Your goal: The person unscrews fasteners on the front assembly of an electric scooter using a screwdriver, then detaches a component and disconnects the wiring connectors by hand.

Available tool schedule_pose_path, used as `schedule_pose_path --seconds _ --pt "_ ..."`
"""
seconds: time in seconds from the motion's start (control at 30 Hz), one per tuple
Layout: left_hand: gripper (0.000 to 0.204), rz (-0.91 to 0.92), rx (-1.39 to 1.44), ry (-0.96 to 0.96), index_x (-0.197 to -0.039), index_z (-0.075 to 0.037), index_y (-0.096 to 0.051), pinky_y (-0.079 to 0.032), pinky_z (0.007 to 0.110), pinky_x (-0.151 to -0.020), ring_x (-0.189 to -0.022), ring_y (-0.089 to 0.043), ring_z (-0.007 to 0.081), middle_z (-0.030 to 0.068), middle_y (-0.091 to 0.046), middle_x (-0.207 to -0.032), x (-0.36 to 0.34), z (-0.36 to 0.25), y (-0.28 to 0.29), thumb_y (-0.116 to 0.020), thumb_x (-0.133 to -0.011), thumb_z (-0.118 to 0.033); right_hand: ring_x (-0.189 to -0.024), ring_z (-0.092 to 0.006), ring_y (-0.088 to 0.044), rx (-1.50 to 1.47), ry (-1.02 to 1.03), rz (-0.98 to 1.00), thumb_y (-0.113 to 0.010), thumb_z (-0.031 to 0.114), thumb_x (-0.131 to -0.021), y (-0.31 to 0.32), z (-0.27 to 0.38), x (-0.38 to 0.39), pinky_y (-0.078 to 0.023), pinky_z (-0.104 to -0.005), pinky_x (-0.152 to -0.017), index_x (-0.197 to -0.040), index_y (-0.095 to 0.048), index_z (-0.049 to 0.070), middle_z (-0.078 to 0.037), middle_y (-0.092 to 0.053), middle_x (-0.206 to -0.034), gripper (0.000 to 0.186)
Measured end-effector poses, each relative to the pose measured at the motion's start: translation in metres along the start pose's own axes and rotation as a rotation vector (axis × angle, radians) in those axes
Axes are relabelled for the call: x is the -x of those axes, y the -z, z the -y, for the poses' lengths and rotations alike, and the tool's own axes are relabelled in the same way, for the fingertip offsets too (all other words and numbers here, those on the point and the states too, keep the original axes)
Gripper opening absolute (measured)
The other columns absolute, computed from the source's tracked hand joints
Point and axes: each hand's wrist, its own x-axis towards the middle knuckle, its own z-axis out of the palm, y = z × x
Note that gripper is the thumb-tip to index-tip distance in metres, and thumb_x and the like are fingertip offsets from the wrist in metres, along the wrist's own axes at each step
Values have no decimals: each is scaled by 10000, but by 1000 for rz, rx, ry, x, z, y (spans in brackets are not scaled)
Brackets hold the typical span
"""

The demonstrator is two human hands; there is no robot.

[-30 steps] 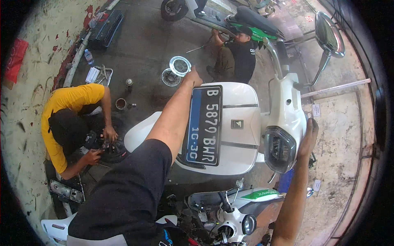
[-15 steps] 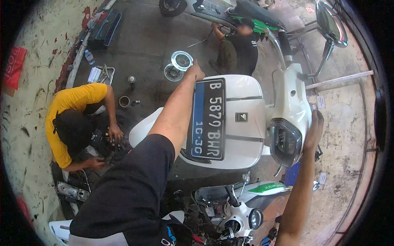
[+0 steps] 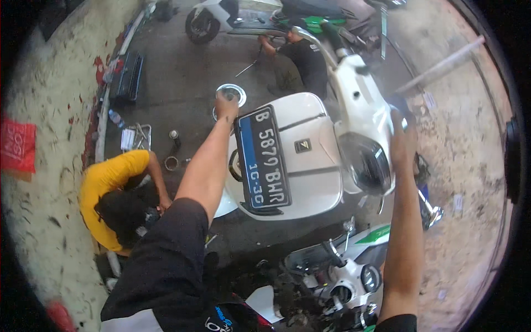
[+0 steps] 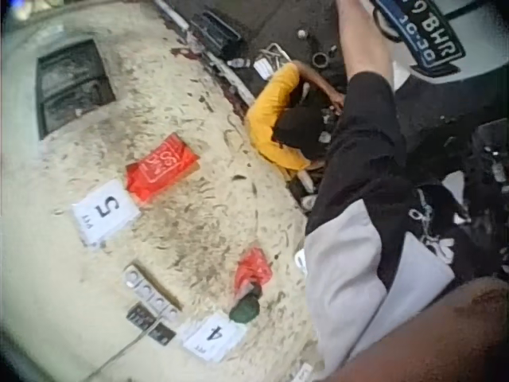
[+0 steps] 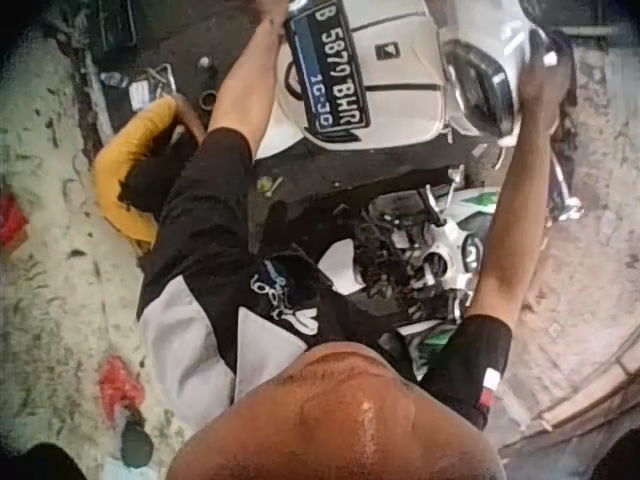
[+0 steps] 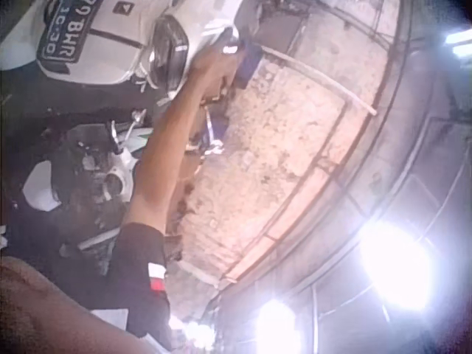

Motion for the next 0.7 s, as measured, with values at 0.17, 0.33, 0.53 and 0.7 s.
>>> schedule_pose_path --seconds 0.17,0.33,0.53,0.7 --pt "583 -6 113 18 -1321 91 -388 -471 369 -916 -1077 -609 306 249 -608 -1160 150 -5 51 -662 -873 -162 -1158 -382 -529 69 27 -120 -623 442 -867 27 -22 3 -377 -427 -999 -1200 -565 -64 -268 -576 -1213 608" --pt "529 375 -293 92 -1256 34 -457 -470 390 -900 -1079 -594 355 252 -598 -1156 337 141 195 -687 -834 -186 -1061 -390 -552 239 242 -502 -613 336 -889 30 -17 21 -388 -468 -941 -1113 -583 -46 -263 -590 -1118 443" --pt "659 902 -771 513 -1324 16 -473 -500 433 -852 -1008 -634 364 211 -643 -1123 490 217 442 -681 -812 -342 -1034 -272 -583 -427 -236 -185 -665 151 -884 34 42 255 -444 -397 -916 -1217 -499 -80 -203 -603 -1150 438" --pt "585 921 -824 237 -1228 17 -546 -520 367 -810 -953 -643 279 175 -667 -1050 476 246 481 -718 -803 -346 -791 -208 -654 -462 -513 489 -674 149 -867 79 36 603 -501 -345 -697 -1101 -572 -13 -126 -685 -862 303"
